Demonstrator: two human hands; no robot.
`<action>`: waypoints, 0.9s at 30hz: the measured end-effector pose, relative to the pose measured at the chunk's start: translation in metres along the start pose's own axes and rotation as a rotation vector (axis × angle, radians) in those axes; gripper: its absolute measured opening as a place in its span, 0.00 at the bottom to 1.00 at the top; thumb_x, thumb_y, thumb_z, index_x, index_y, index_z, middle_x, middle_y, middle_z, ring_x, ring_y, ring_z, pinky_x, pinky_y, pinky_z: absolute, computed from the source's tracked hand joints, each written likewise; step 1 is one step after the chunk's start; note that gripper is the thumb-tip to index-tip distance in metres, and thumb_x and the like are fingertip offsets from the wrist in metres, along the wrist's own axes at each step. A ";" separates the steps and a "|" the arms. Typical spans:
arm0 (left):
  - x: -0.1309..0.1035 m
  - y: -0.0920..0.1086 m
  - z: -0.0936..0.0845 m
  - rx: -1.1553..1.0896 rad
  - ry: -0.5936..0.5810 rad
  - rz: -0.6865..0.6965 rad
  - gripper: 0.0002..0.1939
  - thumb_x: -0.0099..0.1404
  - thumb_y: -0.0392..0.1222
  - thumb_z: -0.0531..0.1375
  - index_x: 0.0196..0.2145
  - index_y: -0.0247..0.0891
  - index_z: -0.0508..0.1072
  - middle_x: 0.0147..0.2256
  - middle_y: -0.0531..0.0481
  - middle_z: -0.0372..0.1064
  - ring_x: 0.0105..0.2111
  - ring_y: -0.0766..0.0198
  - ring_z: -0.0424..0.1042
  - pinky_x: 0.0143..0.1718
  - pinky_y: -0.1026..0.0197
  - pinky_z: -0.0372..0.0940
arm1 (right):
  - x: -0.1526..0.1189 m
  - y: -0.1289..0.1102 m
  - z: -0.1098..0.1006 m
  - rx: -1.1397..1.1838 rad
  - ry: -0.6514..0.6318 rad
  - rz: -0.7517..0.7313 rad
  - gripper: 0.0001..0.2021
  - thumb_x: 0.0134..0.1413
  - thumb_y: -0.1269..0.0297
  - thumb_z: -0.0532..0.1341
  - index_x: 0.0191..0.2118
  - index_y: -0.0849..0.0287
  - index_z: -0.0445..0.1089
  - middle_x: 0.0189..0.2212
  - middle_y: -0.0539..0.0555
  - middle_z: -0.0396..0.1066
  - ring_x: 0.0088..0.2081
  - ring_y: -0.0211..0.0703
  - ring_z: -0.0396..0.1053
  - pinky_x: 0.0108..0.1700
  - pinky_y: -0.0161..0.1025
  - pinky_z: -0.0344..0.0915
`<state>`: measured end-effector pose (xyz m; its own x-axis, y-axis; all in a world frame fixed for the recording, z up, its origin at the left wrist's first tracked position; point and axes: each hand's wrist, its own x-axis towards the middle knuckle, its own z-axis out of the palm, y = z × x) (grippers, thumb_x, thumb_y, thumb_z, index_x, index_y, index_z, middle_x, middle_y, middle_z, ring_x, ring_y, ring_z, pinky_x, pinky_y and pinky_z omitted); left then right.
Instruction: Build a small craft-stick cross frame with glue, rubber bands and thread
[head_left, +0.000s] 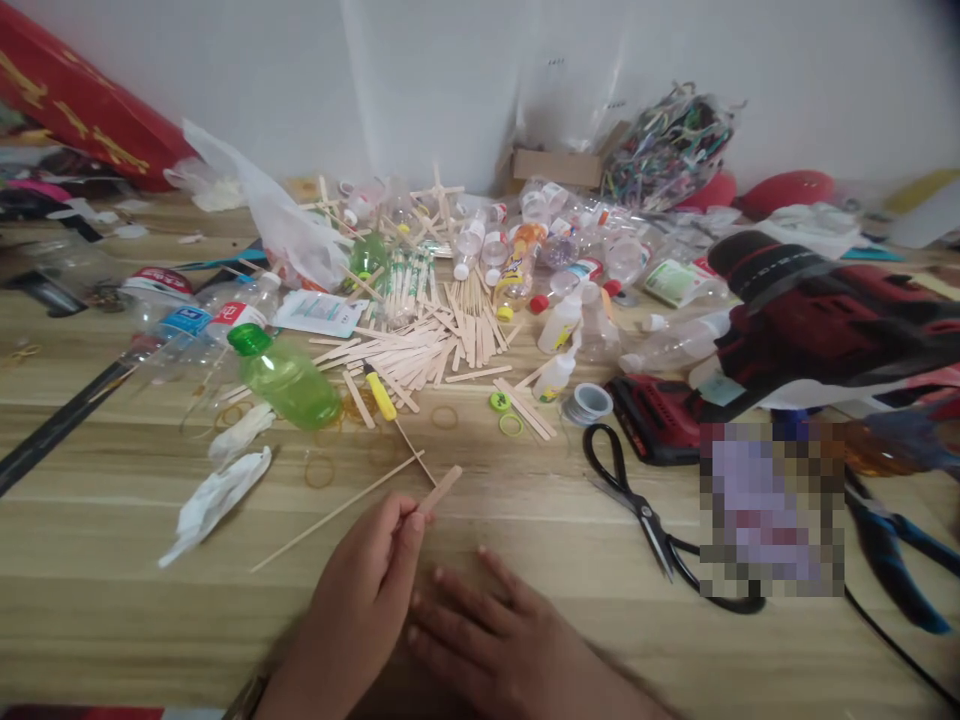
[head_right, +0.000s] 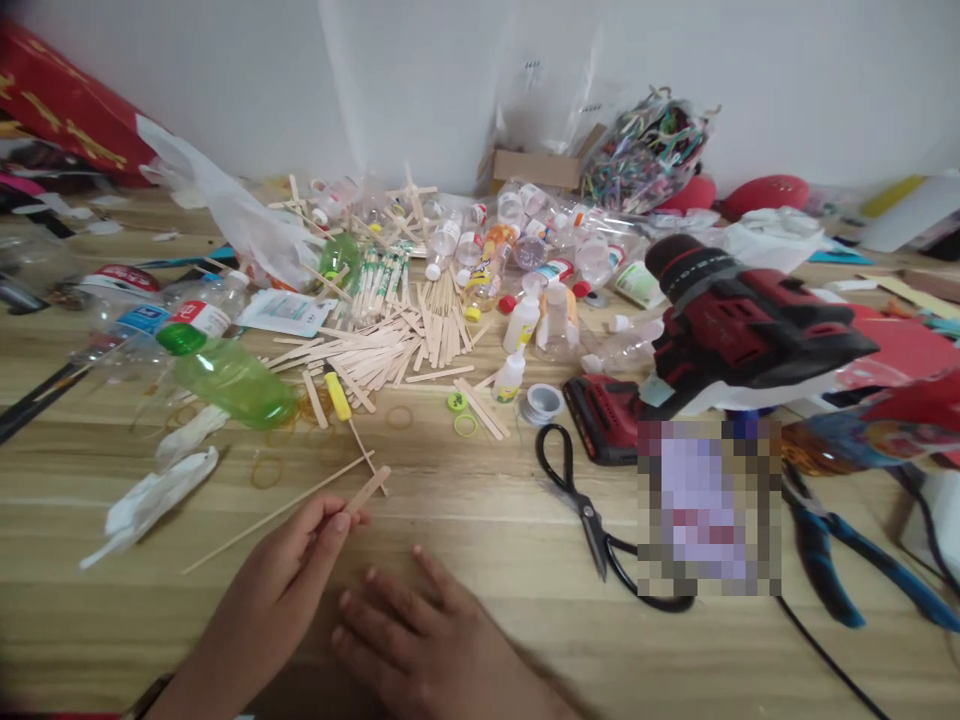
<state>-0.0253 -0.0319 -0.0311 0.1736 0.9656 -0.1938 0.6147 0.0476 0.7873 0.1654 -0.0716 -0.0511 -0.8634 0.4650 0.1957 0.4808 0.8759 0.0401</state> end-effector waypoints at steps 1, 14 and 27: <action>-0.002 -0.002 0.001 -0.010 -0.011 -0.013 0.16 0.69 0.51 0.45 0.36 0.42 0.67 0.38 0.45 0.74 0.42 0.55 0.73 0.44 0.55 0.66 | 0.002 0.000 0.002 0.029 -0.016 -0.019 0.23 0.69 0.51 0.45 0.61 0.54 0.63 0.60 0.43 0.65 0.58 0.40 0.65 0.58 0.40 0.63; 0.006 0.002 0.008 0.136 -0.116 0.126 0.15 0.69 0.43 0.48 0.34 0.40 0.73 0.36 0.46 0.72 0.40 0.54 0.70 0.44 0.54 0.64 | -0.055 0.073 -0.001 -0.224 0.207 0.679 0.21 0.64 0.73 0.52 0.61 0.60 0.63 0.60 0.63 0.65 0.63 0.58 0.59 0.61 0.61 0.57; 0.018 0.016 0.036 0.075 -0.241 0.202 0.13 0.69 0.33 0.51 0.43 0.38 0.75 0.42 0.45 0.74 0.45 0.56 0.70 0.49 0.52 0.63 | -0.026 0.053 -0.019 0.293 0.173 0.604 0.11 0.64 0.66 0.54 0.45 0.57 0.73 0.39 0.58 0.76 0.40 0.47 0.74 0.40 0.42 0.70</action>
<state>0.0154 -0.0226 -0.0436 0.4698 0.8646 -0.1779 0.6024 -0.1667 0.7806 0.2166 -0.0397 -0.0358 -0.4090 0.8761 0.2552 0.7871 0.4802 -0.3871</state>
